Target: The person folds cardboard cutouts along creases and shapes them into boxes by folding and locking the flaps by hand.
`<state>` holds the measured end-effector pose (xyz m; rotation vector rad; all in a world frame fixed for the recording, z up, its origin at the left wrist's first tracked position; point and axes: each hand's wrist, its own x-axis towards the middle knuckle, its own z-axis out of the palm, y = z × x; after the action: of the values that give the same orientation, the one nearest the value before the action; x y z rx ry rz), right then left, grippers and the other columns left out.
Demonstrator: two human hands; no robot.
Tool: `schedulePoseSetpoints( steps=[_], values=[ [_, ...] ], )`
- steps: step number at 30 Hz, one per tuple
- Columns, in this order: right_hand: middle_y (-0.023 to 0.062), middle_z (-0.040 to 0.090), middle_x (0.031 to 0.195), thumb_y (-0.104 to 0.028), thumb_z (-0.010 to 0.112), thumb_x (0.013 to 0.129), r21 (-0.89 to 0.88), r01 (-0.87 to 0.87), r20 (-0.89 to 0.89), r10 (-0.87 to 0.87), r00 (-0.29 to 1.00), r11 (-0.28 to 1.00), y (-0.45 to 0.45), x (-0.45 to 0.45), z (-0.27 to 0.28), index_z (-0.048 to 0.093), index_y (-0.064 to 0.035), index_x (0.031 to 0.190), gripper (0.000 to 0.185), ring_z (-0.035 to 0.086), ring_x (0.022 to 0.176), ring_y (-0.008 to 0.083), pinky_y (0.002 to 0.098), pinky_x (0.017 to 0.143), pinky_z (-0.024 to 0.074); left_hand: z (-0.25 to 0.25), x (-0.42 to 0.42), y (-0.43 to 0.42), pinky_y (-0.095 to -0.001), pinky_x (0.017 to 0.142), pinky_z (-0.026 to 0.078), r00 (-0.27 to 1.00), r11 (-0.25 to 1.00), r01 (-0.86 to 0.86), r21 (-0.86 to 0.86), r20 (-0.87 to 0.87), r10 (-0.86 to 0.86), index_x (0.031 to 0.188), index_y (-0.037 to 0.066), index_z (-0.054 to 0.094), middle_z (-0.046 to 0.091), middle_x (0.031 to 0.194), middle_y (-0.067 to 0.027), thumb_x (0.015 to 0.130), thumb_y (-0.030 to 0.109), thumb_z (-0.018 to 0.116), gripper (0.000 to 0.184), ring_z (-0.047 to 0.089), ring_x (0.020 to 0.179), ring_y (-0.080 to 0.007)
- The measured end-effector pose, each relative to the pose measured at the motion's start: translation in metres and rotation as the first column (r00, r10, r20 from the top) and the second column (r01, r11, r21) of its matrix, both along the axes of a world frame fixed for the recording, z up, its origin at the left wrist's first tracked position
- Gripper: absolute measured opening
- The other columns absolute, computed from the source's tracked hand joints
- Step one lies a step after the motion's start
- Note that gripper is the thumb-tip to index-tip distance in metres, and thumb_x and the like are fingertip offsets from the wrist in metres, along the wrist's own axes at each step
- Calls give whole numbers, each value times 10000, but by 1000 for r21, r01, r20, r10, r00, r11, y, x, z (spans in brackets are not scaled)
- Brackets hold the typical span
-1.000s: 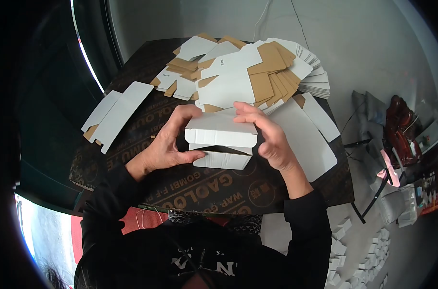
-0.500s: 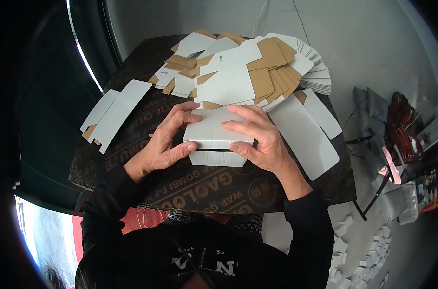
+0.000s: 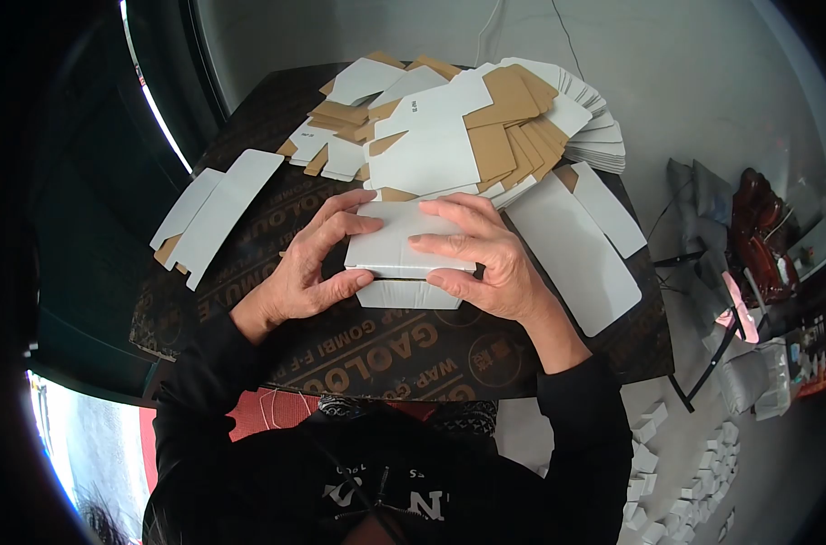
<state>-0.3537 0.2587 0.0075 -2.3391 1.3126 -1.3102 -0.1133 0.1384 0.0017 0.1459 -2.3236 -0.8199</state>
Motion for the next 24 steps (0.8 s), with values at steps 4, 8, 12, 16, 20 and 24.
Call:
schedulePoseSetpoints(
  steps=[4, 8, 12, 16, 20, 24],
  values=[
    [113, 578, 1361, -152, 699, 767, 15, -35, 16, 34, 999, 999, 0, -1, -1, 745, -95, 1109, 349, 433, 1293, 305, 449, 1104, 349, 0, -1, 2, -452, 989, 462, 1000, 1000, 17, 18, -12, -17, 1229, 65, 610, 416, 1439, -228, 881, 309, 695, 434, 508, 1234, -398],
    [81, 582, 1350, -111, 714, 768, 24, -65, 38, 64, 997, 998, 0, -1, -2, 751, -127, 1110, 344, 424, 1300, 280, 424, 1113, 347, 1, -1, 5, -471, 1056, 416, 999, 994, 38, 99, -17, -36, 1236, 77, 652, 439, 1464, -206, 877, 284, 694, 416, 472, 1296, -401],
    [83, 569, 1369, -140, 693, 785, 43, -84, 52, 82, 995, 996, -1, -2, -2, 752, -123, 1107, 328, 410, 1315, 285, 432, 1125, 329, 7, -1, 1, -501, 1156, 295, 1000, 975, 3, -224, 13, 0, 1244, 119, 676, 501, 1450, -143, 888, 234, 671, 374, 422, 1366, -369],
    [85, 563, 1376, -164, 681, 793, 40, -92, 58, 89, 994, 995, -1, -2, -3, 752, -122, 1107, 325, 401, 1322, 287, 435, 1128, 320, 5, -3, 4, -511, 1192, 214, 997, 986, 63, -153, -29, -69, 1239, 135, 679, 546, 1412, -109, 899, 206, 651, 348, 403, 1388, -346],
    [87, 559, 1381, -183, 673, 796, 42, -90, 54, 88, 995, 995, -2, -2, -2, 752, -120, 1104, 324, 395, 1326, 288, 438, 1130, 315, 4, -3, 3, -517, 1201, 194, 993, 985, 109, -134, -37, -114, 1236, 138, 681, 568, 1391, -100, 907, 186, 635, 335, 401, 1394, -327],
    [91, 556, 1384, -193, 668, 795, 44, -87, 43, 85, 995, 995, -1, -2, -2, 753, -118, 1100, 325, 391, 1329, 291, 440, 1131, 314, 2, -3, 3, -518, 1199, 203, 989, 981, 136, -138, -31, -141, 1232, 133, 683, 575, 1382, -105, 911, 180, 627, 329, 408, 1391, -318]
  ],
)
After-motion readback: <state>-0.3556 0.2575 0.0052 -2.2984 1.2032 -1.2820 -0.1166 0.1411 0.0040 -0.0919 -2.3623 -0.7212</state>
